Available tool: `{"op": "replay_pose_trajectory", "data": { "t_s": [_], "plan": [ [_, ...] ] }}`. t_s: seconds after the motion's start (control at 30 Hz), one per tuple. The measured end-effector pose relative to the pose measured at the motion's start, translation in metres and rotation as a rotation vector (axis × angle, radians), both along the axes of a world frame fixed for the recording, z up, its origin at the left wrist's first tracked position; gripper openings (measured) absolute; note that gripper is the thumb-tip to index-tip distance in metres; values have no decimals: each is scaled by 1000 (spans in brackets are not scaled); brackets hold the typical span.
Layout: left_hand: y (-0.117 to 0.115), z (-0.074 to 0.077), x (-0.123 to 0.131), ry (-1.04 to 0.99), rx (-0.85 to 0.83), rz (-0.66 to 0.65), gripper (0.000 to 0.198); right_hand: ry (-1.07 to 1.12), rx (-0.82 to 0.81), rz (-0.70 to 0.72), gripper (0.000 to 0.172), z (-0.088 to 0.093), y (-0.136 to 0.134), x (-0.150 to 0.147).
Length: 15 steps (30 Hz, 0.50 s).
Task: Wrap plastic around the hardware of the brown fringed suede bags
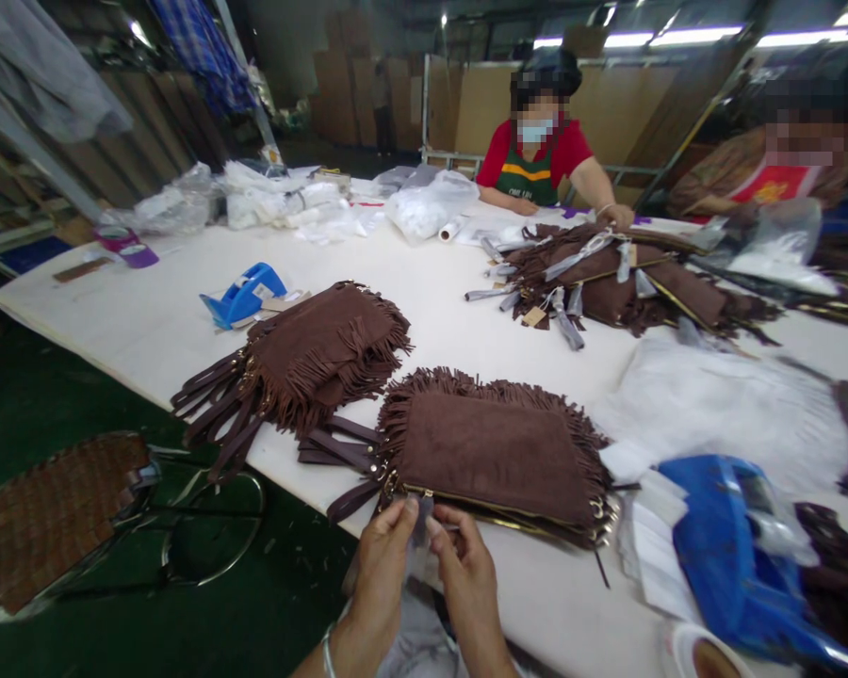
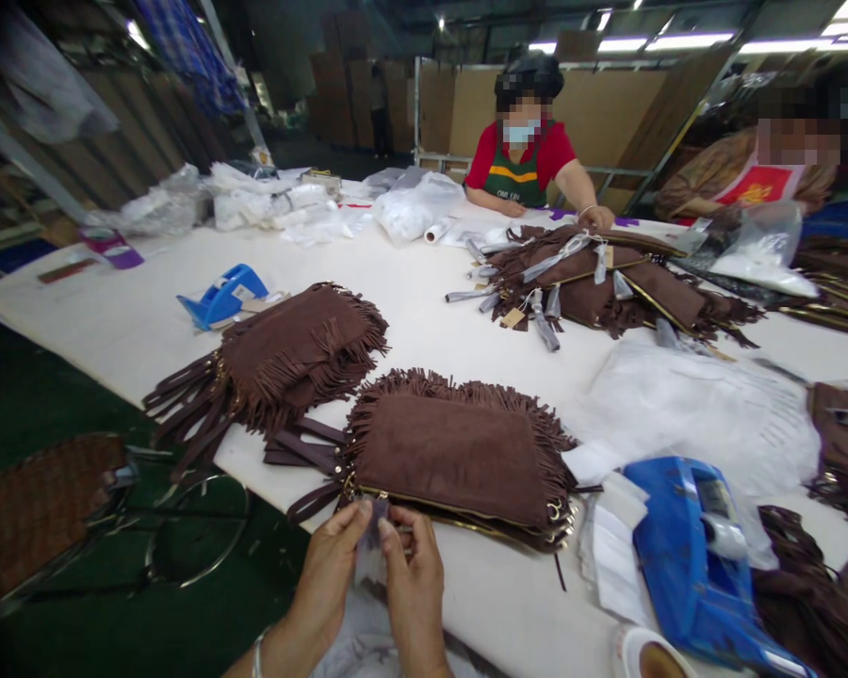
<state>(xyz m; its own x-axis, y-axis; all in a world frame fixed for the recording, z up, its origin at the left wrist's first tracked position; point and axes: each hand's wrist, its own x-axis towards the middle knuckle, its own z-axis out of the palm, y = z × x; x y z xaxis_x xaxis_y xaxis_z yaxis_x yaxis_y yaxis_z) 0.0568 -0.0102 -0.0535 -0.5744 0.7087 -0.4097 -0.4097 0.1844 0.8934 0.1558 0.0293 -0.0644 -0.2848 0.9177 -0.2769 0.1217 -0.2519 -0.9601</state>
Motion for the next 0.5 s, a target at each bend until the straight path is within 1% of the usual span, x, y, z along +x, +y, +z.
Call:
{"op": "replay_pose_trajectory", "data": {
  "t_s": [0.07, 0.2, 0.3, 0.4, 0.5],
  "plan": [
    [2, 2, 1, -2, 11, -4, 35, 5, 15, 1, 34, 0, 4, -1],
    [8, 7, 5, 0, 7, 16, 35, 26, -16, 12, 32, 3, 10, -6],
    [9, 10, 8, -19, 21, 13, 34, 43, -2, -3, 30, 3, 13, -9],
    [5, 11, 9, -91, 52, 25, 32, 49, -16, -37, 30, 1, 13, -9],
    [1, 12, 8, -213, 103, 41, 31, 73, -51, -70, 30, -3, 12, -10]
  ]
}}
